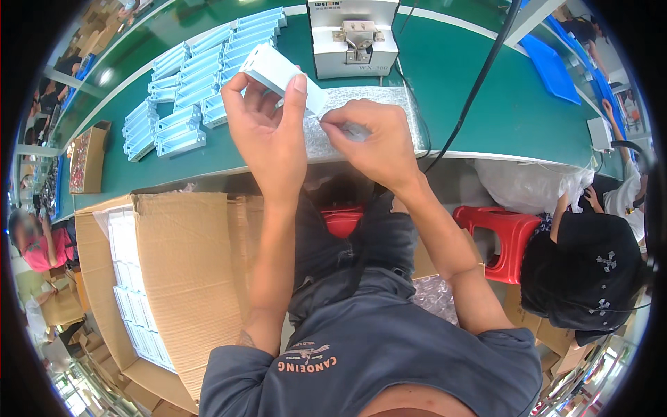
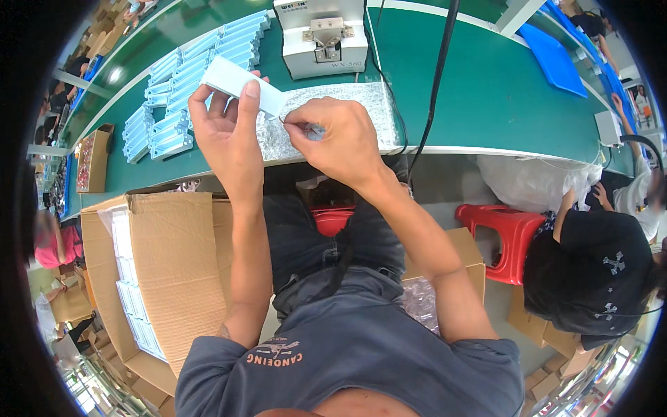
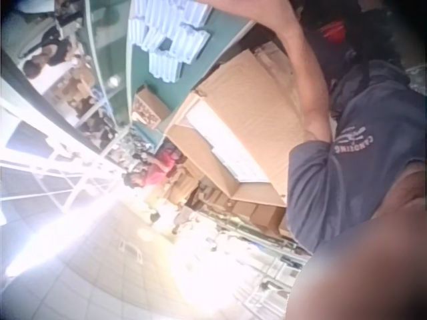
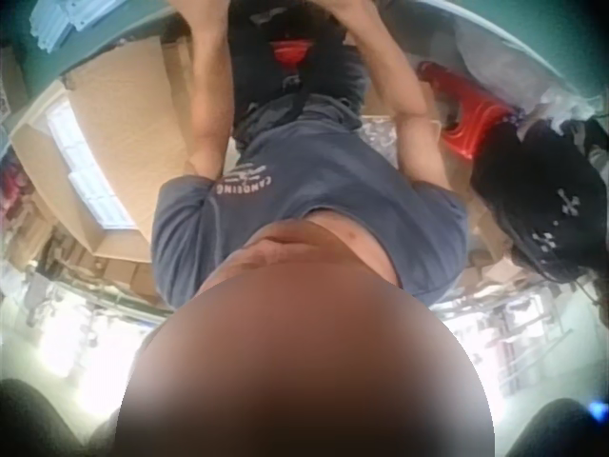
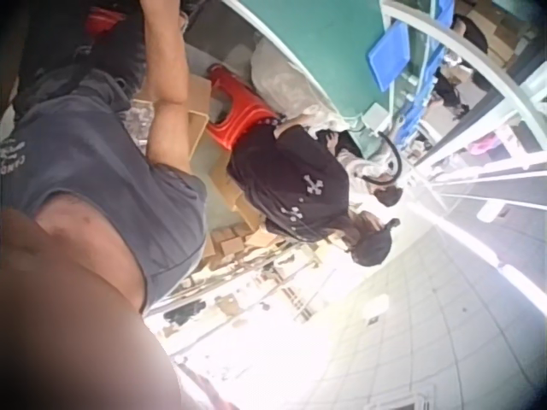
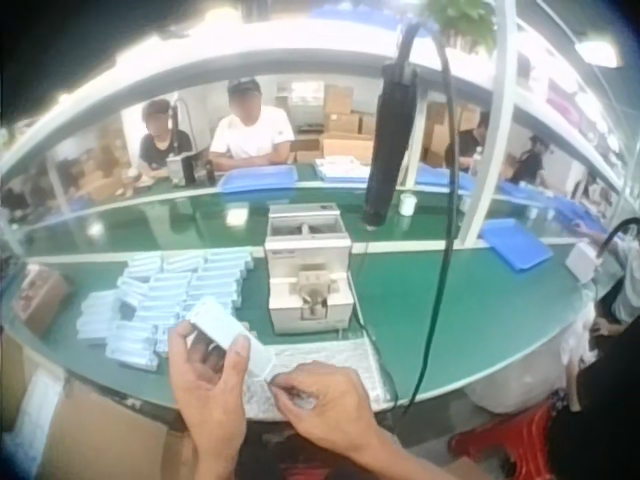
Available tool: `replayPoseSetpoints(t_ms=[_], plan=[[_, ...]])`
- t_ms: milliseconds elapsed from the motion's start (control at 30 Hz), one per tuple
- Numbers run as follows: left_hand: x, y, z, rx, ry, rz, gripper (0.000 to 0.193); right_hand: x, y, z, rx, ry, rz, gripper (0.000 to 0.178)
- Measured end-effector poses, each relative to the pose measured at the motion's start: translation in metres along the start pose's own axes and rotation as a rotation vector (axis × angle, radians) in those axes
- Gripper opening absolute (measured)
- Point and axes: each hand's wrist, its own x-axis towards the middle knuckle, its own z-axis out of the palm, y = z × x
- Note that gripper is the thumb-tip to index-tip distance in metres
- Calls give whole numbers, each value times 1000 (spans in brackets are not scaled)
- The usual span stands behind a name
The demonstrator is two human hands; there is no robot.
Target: Unpacking plastic fan housings from a box and using a benchtop press tool to assemble internal components into them on an electronics production floor.
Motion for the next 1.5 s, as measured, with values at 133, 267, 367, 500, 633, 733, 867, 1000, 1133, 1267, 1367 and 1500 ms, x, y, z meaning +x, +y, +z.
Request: replayPoseSetpoints(t_ms=[133, 267, 367, 500, 633, 733, 867, 1000, 1133, 1267, 1367, 1500], plan=[[-1, 0, 1, -33, -3, -25, 46, 1, 1, -1, -87, -10, -22, 8], [-4, 0, 1, 34, 14, 13, 46, 0, -2, -1, -30, 59, 16, 9], [-4, -7, 0, -49, 26, -36, 45, -3, 6, 0, 45, 85, 74, 8], [-1, -11, -2, -27, 62, -62, 44, -7, 8, -3, 35, 116, 6, 10], [-1, -24, -7, -9, 75, -63, 42, -10, 5, -4, 130, 111, 71, 15], [-4, -24, -6, -83, 96, -104, 41, -9, 8, -3, 153, 124, 81, 15], [-6, -25, -7, -123, 129, -137, 40, -10, 9, -2, 210, 160, 145, 12], [-8, -24, -7, -213, 133, -259, 41, -13, 10, 4, 172, 193, 124, 11], [-8, -27, -10, -284, 144, -321, 43, -14, 9, 11, 123, 231, 66, 13], [-10, -27, -10, -268, 175, -318, 41, -14, 9, 11, 103, 260, 52, 14], [-10, -27, -11, -272, 166, -326, 39, -15, 12, 11, -20, 292, -18, 15], [-12, -28, -11, -296, 156, -337, 39, -13, 10, 13, -182, 286, -157, 16]])
